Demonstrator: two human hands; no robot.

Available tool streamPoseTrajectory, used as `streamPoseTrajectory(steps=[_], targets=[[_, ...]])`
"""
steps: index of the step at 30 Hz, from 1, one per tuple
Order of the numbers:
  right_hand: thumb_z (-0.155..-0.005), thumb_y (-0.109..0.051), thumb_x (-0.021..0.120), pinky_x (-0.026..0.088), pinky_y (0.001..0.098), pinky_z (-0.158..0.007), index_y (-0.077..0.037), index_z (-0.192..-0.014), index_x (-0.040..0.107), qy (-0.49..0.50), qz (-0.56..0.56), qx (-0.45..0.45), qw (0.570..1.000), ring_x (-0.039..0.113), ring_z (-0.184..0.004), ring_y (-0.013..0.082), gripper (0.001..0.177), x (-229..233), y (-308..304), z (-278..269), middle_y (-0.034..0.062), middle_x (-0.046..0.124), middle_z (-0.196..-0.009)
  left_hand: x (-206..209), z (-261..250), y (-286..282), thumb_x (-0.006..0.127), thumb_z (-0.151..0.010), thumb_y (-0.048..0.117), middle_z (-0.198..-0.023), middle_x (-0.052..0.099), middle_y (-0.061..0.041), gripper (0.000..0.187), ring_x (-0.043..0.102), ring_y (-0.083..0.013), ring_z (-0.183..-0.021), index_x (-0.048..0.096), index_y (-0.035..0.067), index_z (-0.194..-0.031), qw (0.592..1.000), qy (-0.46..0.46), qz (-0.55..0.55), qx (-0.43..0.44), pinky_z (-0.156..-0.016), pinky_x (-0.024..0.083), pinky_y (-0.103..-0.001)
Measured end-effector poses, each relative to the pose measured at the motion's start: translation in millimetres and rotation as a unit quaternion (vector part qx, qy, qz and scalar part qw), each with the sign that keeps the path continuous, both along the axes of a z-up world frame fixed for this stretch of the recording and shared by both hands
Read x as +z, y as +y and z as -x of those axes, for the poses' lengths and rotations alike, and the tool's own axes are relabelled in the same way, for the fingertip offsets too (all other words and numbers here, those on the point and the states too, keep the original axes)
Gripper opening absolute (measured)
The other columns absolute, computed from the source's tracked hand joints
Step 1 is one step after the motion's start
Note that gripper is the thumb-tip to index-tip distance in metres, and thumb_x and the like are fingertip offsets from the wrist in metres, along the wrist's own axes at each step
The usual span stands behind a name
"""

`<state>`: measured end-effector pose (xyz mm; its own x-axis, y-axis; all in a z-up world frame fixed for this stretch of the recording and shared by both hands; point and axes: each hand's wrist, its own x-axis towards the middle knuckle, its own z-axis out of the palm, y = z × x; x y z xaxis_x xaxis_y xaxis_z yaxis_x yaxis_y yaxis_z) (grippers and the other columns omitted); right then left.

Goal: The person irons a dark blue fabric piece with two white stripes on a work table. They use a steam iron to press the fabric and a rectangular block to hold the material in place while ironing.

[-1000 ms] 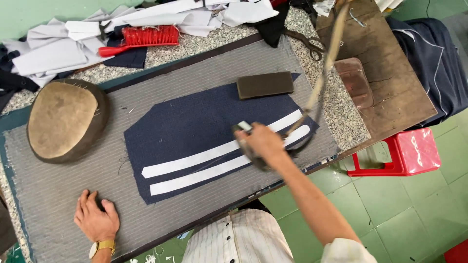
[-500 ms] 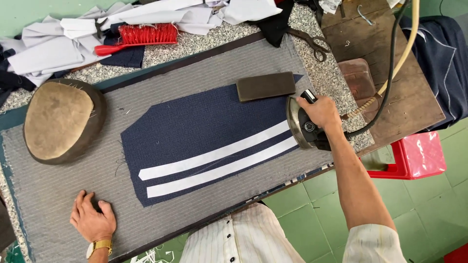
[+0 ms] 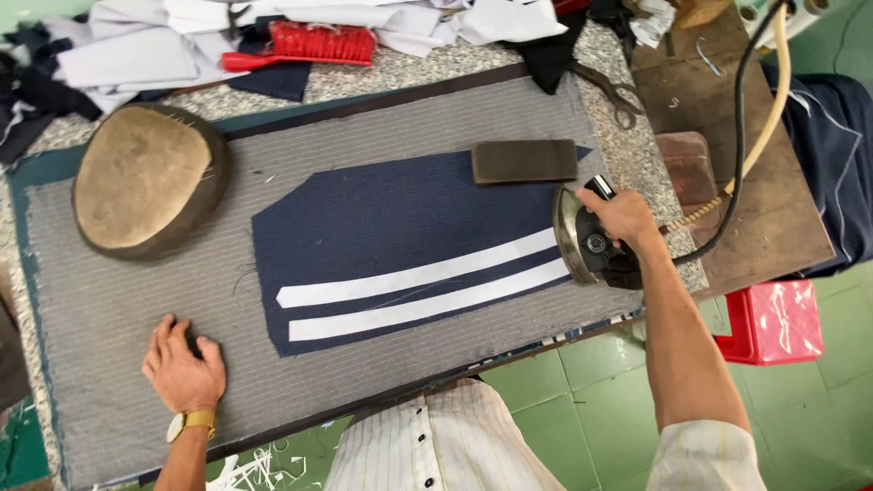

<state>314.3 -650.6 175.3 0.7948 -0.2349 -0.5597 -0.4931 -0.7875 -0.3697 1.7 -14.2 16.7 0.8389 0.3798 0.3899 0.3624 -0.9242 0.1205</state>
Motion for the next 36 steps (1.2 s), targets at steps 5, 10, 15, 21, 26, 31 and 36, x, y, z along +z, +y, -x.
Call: streamPoseTrajectory(steps=[5,10,15,21,26,31,36], targets=[[-0.094,-0.051,0.066,0.042,0.0373,-0.04,-0.002,-0.076,0.055,0.025,-0.061,0.045,0.997,0.048,-0.037,0.0248,0.053,2.4,41.9,23.3,0.0153,0.05,-0.052,-5.8,1.1,3.6,0.059,-0.094,0.022,-0.149,0.064,-0.013,0.037,0.057,-0.0373,-0.135,0.068,0.006,-0.127,1.0,-0.01,-0.003,0.001,-0.107,0.039,-0.049],[-0.087,-0.041,0.071,0.046,0.0335,-0.026,0.008,-0.097,0.071,0.041,-0.087,0.12,0.988,0.06,-0.04,0.0302,0.05,22.6,139.8,63.9,0.0302,0.063,-0.066,-8.8,-3.4,7.1,0.065,-0.09,0.022,-0.146,0.065,-0.009,0.036,0.06,-0.0324,-0.132,0.065,0.014,-0.125,0.998,-0.028,-0.054,0.001,-0.102,0.042,-0.046],[-0.086,-0.05,0.07,0.056,0.0484,-0.083,0.0,-0.104,0.075,0.073,-0.098,0.225,0.967,0.073,-0.098,0.0401,0.054,54.0,249.4,104.8,0.0263,0.075,-0.098,-11.4,-3.9,7.3,0.063,-0.09,0.025,-0.145,0.064,-0.008,0.037,0.059,-0.0308,-0.132,0.064,0.015,-0.125,0.999,-0.032,-0.03,0.01,-0.103,0.042,-0.046],[-0.085,-0.058,0.069,0.059,0.0413,-0.07,-0.006,-0.093,0.074,0.077,-0.166,0.308,0.934,0.075,-0.084,0.0327,0.053,21.3,358.3,130.5,0.0162,0.075,-0.082,0.4,-6.1,1.8,0.061,-0.089,0.025,-0.143,0.062,-0.008,0.037,0.057,-0.0294,-0.133,0.063,0.014,-0.125,1.0,-0.025,-0.005,0.016,-0.109,0.04,-0.045],[-0.084,-0.06,0.068,0.058,0.0414,-0.066,-0.005,-0.09,0.073,0.063,-0.165,0.363,0.915,0.075,-0.081,0.0328,0.056,1.2,433.5,136.8,0.0155,0.074,-0.079,2.3,-7.4,1.5,0.062,-0.088,0.024,-0.142,0.063,-0.01,0.039,0.057,-0.0308,-0.132,0.065,0.012,-0.124,0.999,-0.04,0.006,0.022,-0.111,0.039,-0.046],[-0.084,-0.06,0.066,0.057,0.0381,-0.065,-0.005,-0.089,0.072,0.061,-0.154,0.385,0.908,0.074,-0.078,0.0299,0.055,15.3,479.4,135.8,0.0131,0.072,-0.076,-0.7,-6.9,3.8,0.061,-0.088,0.026,-0.144,0.06,-0.008,0.04,0.056,-0.0292,-0.132,0.063,0.014,-0.125,0.999,-0.032,0.001,0.026,-0.112,0.038,-0.045],[-0.083,-0.061,0.067,0.057,0.0371,-0.061,-0.006,-0.088,0.073,0.05,-0.158,0.385,0.908,0.074,-0.075,0.0286,0.056,11.6,481.4,137.0,0.0135,0.072,-0.076,-6.1,-5.3,3.7,0.059,-0.089,0.03,-0.146,0.059,-0.007,0.04,0.055,-0.0283,-0.134,0.062,0.016,-0.127,0.999,-0.024,0.003,0.028,-0.114,0.037,-0.046]])
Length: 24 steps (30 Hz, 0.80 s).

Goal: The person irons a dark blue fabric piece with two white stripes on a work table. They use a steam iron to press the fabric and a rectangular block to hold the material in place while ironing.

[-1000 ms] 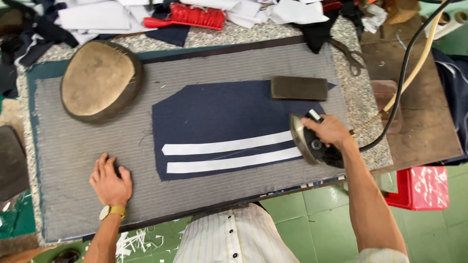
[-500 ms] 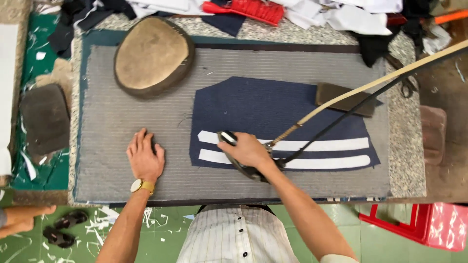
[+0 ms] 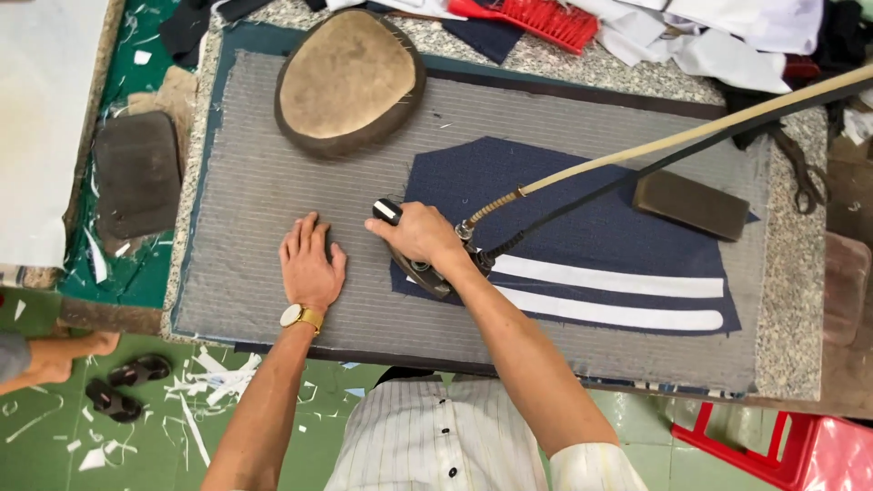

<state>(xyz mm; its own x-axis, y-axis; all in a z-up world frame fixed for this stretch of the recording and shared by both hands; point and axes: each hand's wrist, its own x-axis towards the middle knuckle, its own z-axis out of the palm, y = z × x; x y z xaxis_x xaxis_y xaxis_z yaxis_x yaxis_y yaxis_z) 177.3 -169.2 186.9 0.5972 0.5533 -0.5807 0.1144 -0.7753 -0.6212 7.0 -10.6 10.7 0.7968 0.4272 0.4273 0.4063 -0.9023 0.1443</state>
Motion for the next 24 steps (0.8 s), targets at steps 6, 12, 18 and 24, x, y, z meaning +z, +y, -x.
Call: streamPoseTrajectory(steps=[6,12,18,24], targets=[[-0.086,-0.053,0.06,0.06,0.0466,-0.076,-0.006,-0.101,0.076,0.019,0.026,0.037,0.999,0.075,-0.096,0.0368,0.052,-10.3,-13.3,20.1,0.0188,0.076,-0.092,4.1,1.8,1.0,0.061,-0.088,0.026,-0.145,0.061,-0.007,0.041,0.055,-0.0289,-0.135,0.064,0.015,-0.128,1.0,0.006,0.007,-0.013,-0.112,0.038,-0.046],[-0.09,-0.05,0.056,0.06,0.0475,-0.079,-0.004,-0.104,0.073,0.001,0.026,0.006,1.0,0.075,-0.094,0.0364,0.051,13.3,-83.0,22.6,0.0199,0.075,-0.094,-6.4,7.3,9.2,0.064,-0.09,0.026,-0.149,0.061,-0.007,0.041,0.055,-0.0296,-0.136,0.065,0.014,-0.129,0.999,0.004,-0.011,-0.033,-0.11,0.038,-0.046],[-0.094,-0.046,0.056,0.057,0.0547,-0.087,0.002,-0.119,0.067,-0.016,0.073,-0.096,0.993,0.071,-0.105,0.0447,0.056,35.7,-175.8,1.2,0.0288,0.073,-0.105,-6.0,10.5,10.1,0.062,-0.092,0.021,-0.148,0.063,-0.012,0.041,0.057,-0.0342,-0.134,0.064,0.01,-0.131,0.997,-0.013,-0.027,-0.064,-0.107,0.04,-0.047],[-0.106,-0.053,0.042,0.06,0.034,-0.049,0.004,-0.131,0.049,0.033,0.188,-0.228,0.955,0.072,-0.066,0.0269,0.062,23.4,-289.2,-48.5,0.0184,0.071,-0.087,8.1,8.1,0.1,0.051,-0.1,0.024,-0.152,0.063,-0.019,0.044,0.053,-0.0411,-0.138,0.069,-0.001,-0.131,0.998,0.024,0.016,-0.056,-0.11,0.035,-0.053]])
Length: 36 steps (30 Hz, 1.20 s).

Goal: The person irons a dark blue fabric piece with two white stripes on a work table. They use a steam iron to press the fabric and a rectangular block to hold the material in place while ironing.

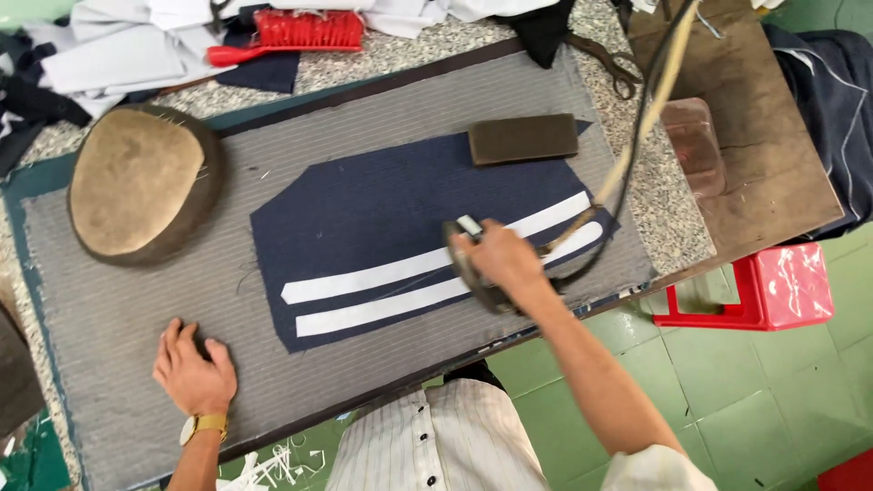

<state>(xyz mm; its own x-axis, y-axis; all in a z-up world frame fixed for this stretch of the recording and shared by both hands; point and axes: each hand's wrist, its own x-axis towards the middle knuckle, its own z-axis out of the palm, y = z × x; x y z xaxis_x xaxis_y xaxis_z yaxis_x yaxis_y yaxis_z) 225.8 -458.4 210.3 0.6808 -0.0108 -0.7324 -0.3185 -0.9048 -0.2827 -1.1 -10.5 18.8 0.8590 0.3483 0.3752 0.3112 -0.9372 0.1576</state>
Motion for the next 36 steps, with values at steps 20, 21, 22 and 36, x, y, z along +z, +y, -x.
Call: streamPoseTrajectory(steps=[20,21,22,36], targets=[[-0.095,-0.063,0.065,0.047,0.0445,-0.049,-0.004,-0.077,0.052,-0.167,0.043,-0.184,0.968,0.059,-0.05,0.0302,0.062,-47.4,-206.1,-89.5,0.0155,0.062,-0.071,0.6,-3.1,-4.9,0.053,-0.099,0.024,-0.152,0.066,-0.014,0.042,0.057,-0.037,-0.137,0.072,0.001,-0.129,0.999,-0.006,-0.048,0.017,-0.109,0.038,-0.049],[-0.094,-0.063,0.066,0.044,0.0427,-0.046,-0.006,-0.072,0.049,-0.17,0.033,-0.187,0.967,0.057,-0.049,0.0281,0.063,-48.8,-206.8,-89.1,0.0136,0.06,-0.067,1.4,-3.1,-4.4,0.053,-0.099,0.024,-0.151,0.067,-0.014,0.042,0.058,-0.0362,-0.136,0.072,0.001,-0.129,0.998,-0.007,-0.054,0.015,-0.108,0.039,-0.048],[-0.094,-0.063,0.066,0.044,0.0427,-0.046,-0.006,-0.072,0.049,-0.171,0.033,-0.182,0.968,0.057,-0.049,0.0281,0.063,-48.7,-206.3,-88.5,0.0136,0.06,-0.067,2.7,-2.7,-5.4,0.053,-0.099,0.024,-0.151,0.067,-0.014,0.042,0.058,-0.0362,-0.136,0.072,0.001,-0.129,0.998,-0.007,-0.053,0.02,-0.108,0.039,-0.048],[-0.083,-0.056,0.07,0.053,0.0543,-0.081,0.009,-0.099,0.074,-0.073,-0.086,0.049,0.992,0.071,-0.092,0.0484,0.066,1.9,-27.2,-20.6,0.0347,0.072,-0.09,-20.5,-3.3,9.7,0.06,-0.095,0.027,-0.148,0.064,-0.007,0.035,0.059,-0.0307,-0.134,0.064,0.015,-0.127,0.996,-0.044,-0.071,0.018,-0.105,0.041,-0.045]])
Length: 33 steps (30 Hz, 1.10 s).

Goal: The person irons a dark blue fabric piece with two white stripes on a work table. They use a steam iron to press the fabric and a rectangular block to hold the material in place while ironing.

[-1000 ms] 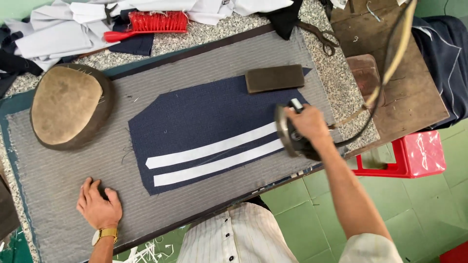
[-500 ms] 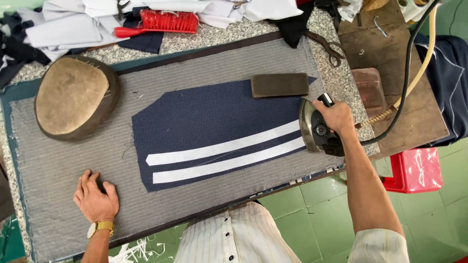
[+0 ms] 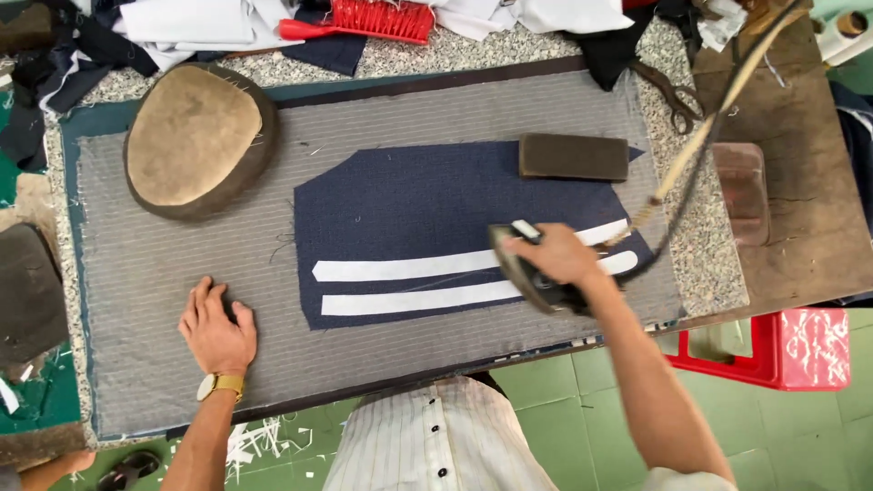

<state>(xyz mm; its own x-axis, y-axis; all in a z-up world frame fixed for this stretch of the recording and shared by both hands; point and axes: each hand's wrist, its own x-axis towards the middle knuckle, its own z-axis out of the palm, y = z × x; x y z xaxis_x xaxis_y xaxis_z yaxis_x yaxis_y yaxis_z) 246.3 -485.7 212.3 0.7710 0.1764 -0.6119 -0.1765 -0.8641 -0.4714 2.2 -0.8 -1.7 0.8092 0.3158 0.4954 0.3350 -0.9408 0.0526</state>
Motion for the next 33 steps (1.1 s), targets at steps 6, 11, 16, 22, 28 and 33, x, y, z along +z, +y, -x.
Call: streamPoseTrajectory(steps=[6,11,16,22,28,33], targets=[[-0.085,-0.059,0.068,0.058,0.0451,-0.08,-0.005,-0.099,0.076,0.032,-0.041,0.067,0.996,0.075,-0.095,0.0375,0.057,-21.9,114.7,39.0,0.0197,0.076,-0.092,7.4,-0.5,-2.8,0.06,-0.093,0.025,-0.146,0.062,-0.01,0.038,0.058,-0.0331,-0.133,0.062,0.013,-0.128,1.0,0.005,0.02,-0.01,-0.104,0.04,-0.046],[-0.085,-0.058,0.065,0.059,0.0443,-0.076,-0.005,-0.102,0.075,0.039,-0.067,0.138,0.987,0.075,-0.093,0.0367,0.057,-14.9,197.3,54.2,0.019,0.076,-0.092,9.7,-2.2,-5.4,0.061,-0.09,0.024,-0.145,0.062,-0.011,0.039,0.057,-0.0337,-0.132,0.062,0.012,-0.127,0.999,0.007,0.033,0.001,-0.104,0.04,-0.047],[-0.085,-0.058,0.063,0.06,0.0454,-0.072,-0.003,-0.106,0.074,0.038,-0.092,0.192,0.976,0.075,-0.091,0.0379,0.06,-7.6,260.1,63.0,0.0201,0.075,-0.092,19.0,-4.6,-10.6,0.062,-0.088,0.021,-0.143,0.062,-0.013,0.039,0.057,-0.0339,-0.131,0.063,0.01,-0.126,0.999,0.01,0.045,0.015,-0.105,0.04,-0.048],[-0.087,-0.06,0.059,0.06,0.0477,-0.081,0.0,-0.117,0.071,0.024,-0.084,0.221,0.971,0.073,-0.101,0.0384,0.068,-4.9,296.6,66.1,0.023,0.075,-0.104,21.0,-3.2,-10.3,0.059,-0.09,0.025,-0.143,0.061,-0.01,0.038,0.056,-0.0308,-0.132,0.062,0.012,-0.125,0.998,-0.002,0.055,0.017,-0.109,0.039,-0.046],[-0.088,-0.062,0.056,0.06,0.0504,-0.082,0.001,-0.116,0.072,0.039,-0.052,0.213,0.975,0.072,-0.105,0.0395,0.07,-10.6,275.4,77.4,0.0252,0.074,-0.107,16.6,-3.8,-8.7,0.059,-0.091,0.025,-0.144,0.062,-0.009,0.037,0.056,-0.0287,-0.134,0.064,0.012,-0.126,0.999,0.004,0.051,0.008,-0.111,0.038,-0.045],[-0.092,-0.054,0.054,0.059,0.0511,-0.087,0.0,-0.118,0.07,0.071,-0.05,0.192,0.978,0.072,-0.106,0.0389,0.062,26.4,203.0,89.4,0.0238,0.074,-0.108,2.5,1.4,0.3,0.065,-0.088,0.023,-0.145,0.064,-0.007,0.039,0.059,-0.0295,-0.132,0.067,0.014,-0.126,1.0,-0.004,0.02,-0.001,-0.108,0.041,-0.044]])
